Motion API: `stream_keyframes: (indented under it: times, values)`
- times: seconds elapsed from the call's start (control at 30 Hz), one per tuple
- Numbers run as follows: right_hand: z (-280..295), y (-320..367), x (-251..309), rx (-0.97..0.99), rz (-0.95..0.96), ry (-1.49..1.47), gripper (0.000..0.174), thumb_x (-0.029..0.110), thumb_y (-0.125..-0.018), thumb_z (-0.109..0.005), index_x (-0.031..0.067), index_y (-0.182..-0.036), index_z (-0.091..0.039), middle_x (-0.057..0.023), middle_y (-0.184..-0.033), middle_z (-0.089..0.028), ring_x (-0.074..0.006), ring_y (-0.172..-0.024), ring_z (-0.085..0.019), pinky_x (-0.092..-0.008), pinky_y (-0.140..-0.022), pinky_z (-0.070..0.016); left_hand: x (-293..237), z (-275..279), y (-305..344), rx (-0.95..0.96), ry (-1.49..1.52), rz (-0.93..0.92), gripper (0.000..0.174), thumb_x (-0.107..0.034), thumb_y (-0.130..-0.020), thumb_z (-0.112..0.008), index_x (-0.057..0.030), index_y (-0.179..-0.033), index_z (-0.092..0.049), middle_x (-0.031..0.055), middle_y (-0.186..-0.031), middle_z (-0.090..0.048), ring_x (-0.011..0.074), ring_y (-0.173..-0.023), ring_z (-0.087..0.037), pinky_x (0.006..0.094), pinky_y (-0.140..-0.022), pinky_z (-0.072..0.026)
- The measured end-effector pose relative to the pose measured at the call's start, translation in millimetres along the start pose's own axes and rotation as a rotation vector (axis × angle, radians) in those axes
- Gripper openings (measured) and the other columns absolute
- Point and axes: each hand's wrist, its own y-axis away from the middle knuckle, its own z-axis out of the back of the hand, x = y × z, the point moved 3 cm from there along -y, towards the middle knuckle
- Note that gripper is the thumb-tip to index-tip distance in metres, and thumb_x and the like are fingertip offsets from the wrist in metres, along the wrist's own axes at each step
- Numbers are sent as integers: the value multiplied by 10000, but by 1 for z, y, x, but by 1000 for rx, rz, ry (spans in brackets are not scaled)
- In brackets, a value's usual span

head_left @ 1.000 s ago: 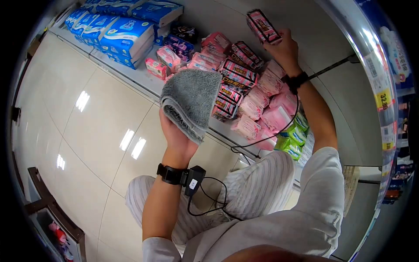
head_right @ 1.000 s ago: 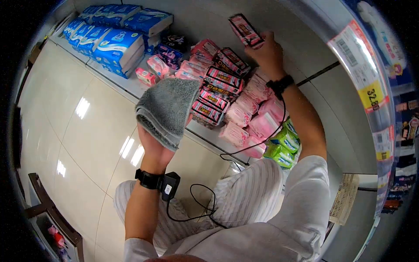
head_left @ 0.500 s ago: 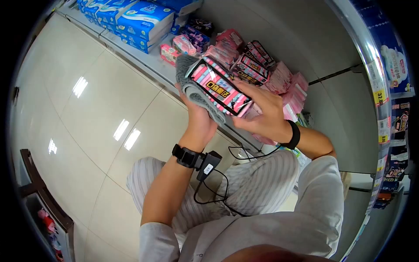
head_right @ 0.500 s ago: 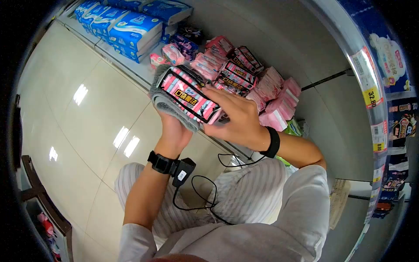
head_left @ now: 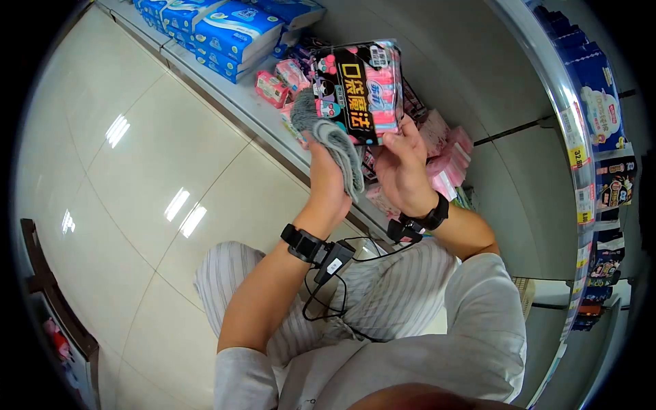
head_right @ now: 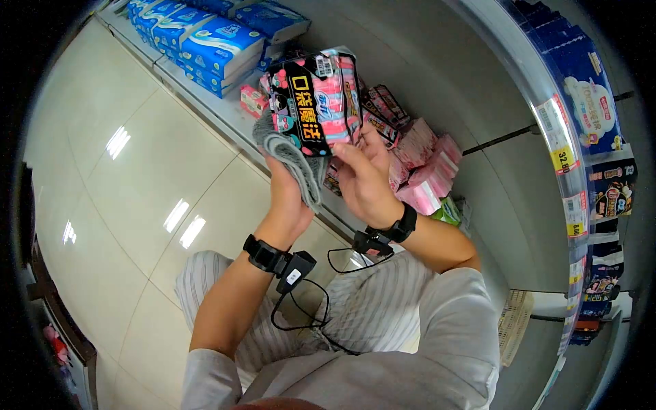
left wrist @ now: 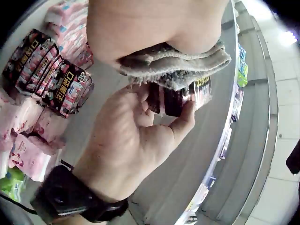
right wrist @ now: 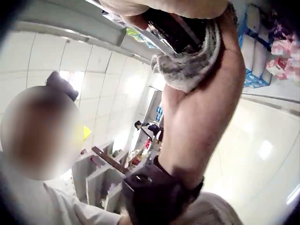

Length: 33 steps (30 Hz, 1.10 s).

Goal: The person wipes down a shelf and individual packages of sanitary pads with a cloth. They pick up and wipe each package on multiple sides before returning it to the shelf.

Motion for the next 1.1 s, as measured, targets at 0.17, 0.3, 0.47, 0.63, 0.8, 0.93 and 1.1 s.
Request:
stream_keyframes:
  times: [0.17, 0.3, 0.47, 0.63, 0.8, 0.93, 1.1]
  values:
    - [-8, 18, 13, 226, 747, 1124, 572, 40, -753, -744, 24, -1279, -518, -166, -1275, -582, -314, -1169, -574, -413, -991, -463, -8, -7, -4, 55, 82, -81, 658, -644, -992, -269, -118, -1290, -527, 56, -1228, -614, 214, -1117, -589, 378, -978, -473]
    - [-28, 27, 28, 446, 1073, 1758, 517, 114, -651, -760, 54, -1155, -664, -189, -1233, -608, -354, -1121, -600, -457, -908, -497, -20, 10, -12, 146, 371, -92, 573, -577, -982, -384, -126, -1308, -520, 63, -1272, -594, 245, -1147, -584, 409, -978, -483]
    - [-34, 36, 29, 495, 1091, 1982, 323, 118, -799, -654, 79, -1118, -680, -160, -1189, -641, -304, -1061, -628, -398, -839, -501, -45, -3, -11, 68, 229, -218, 655, -632, -985, -319, -124, -1369, -473, 58, -1316, -563, 236, -1210, -538, 389, -1027, -429]
    - [-58, 33, 35, 549, 1214, 2119, 286, 141, -816, -613, 69, -1089, -661, -153, -1149, -645, -265, -1024, -620, -354, -821, -484, -19, 2, -10, -52, 115, -214, 610, -607, -1011, -282, -131, -1347, -461, 38, -1287, -564, 195, -1181, -537, 347, -1010, -436]
    - [-57, 6, 35, 599, 1162, 2180, 341, 146, -786, -611, 68, -1116, -644, -150, -1142, -635, -268, -1045, -600, -356, -813, -476, 21, 16, -13, -98, -158, -280, 443, -415, -1059, -356, -123, -1391, -385, 61, -1340, -512, 183, -1220, -512, 367, -1035, -424]
    - [-48, 2, 36, 557, 1090, 2002, 417, 173, -728, -672, 27, -1118, -644, -162, -1135, -638, -292, -1031, -613, -385, -841, -491, 23, 2, -2, 111, -91, -223, 661, -481, -1016, -422, -96, -1499, -186, 86, -1485, -345, 201, -1362, -368, 362, -1124, -323]
    - [-35, 11, 51, 284, 682, 1404, 539, 66, -679, -794, 2, -1170, -581, -128, -1099, -647, -210, -1005, -631, -355, -876, -509, -12, -7, -11, 181, -94, -208, 748, -657, -965, -261, -124, -1489, -285, 59, -1495, -394, 232, -1364, -406, 435, -1131, -340]
